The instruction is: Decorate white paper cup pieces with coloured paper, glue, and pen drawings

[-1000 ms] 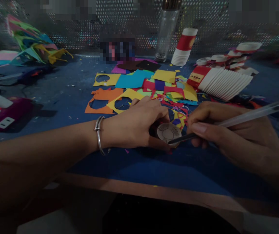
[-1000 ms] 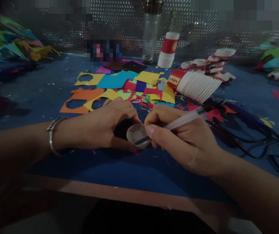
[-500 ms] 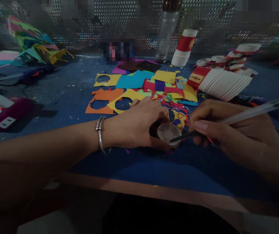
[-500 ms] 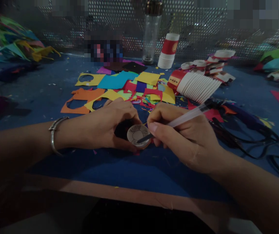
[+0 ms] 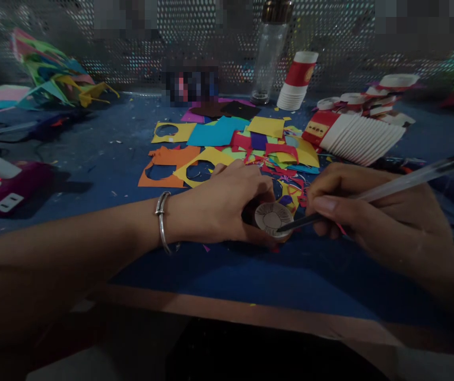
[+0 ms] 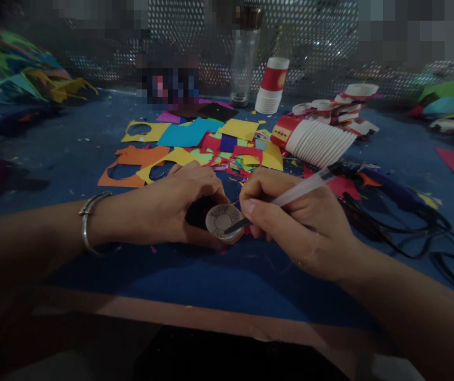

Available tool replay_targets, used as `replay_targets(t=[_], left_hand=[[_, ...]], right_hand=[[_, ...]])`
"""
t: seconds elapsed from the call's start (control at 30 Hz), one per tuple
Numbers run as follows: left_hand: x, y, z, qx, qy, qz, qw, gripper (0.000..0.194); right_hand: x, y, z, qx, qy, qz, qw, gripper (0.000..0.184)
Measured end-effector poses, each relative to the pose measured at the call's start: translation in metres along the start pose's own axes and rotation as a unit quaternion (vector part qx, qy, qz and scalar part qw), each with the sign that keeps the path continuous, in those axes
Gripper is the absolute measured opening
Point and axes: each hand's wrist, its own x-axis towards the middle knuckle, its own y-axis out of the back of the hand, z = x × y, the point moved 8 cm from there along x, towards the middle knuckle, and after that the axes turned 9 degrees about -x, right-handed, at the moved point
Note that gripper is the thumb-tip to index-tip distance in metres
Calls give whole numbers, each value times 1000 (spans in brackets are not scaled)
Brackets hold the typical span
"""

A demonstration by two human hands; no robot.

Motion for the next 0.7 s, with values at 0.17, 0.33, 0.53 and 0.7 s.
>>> replay_targets(t=[0.17, 0.33, 0.53, 0.7], left_hand=[[0, 1, 1, -2, 0, 2, 1000, 51], [0, 1, 0, 6, 4, 0, 1000, 50], [0, 0, -1, 4, -4, 3, 1000, 50], [0, 0, -1, 1, 0, 8, 1000, 50]], right_hand=[[-1, -2, 5, 24, -24, -9, 999, 24], [-1, 0, 3, 15, -28, 7, 999, 24], [0, 0, 1, 13, -23, 8, 1000, 24], [-1, 0, 4, 32, -31, 4, 999, 25]])
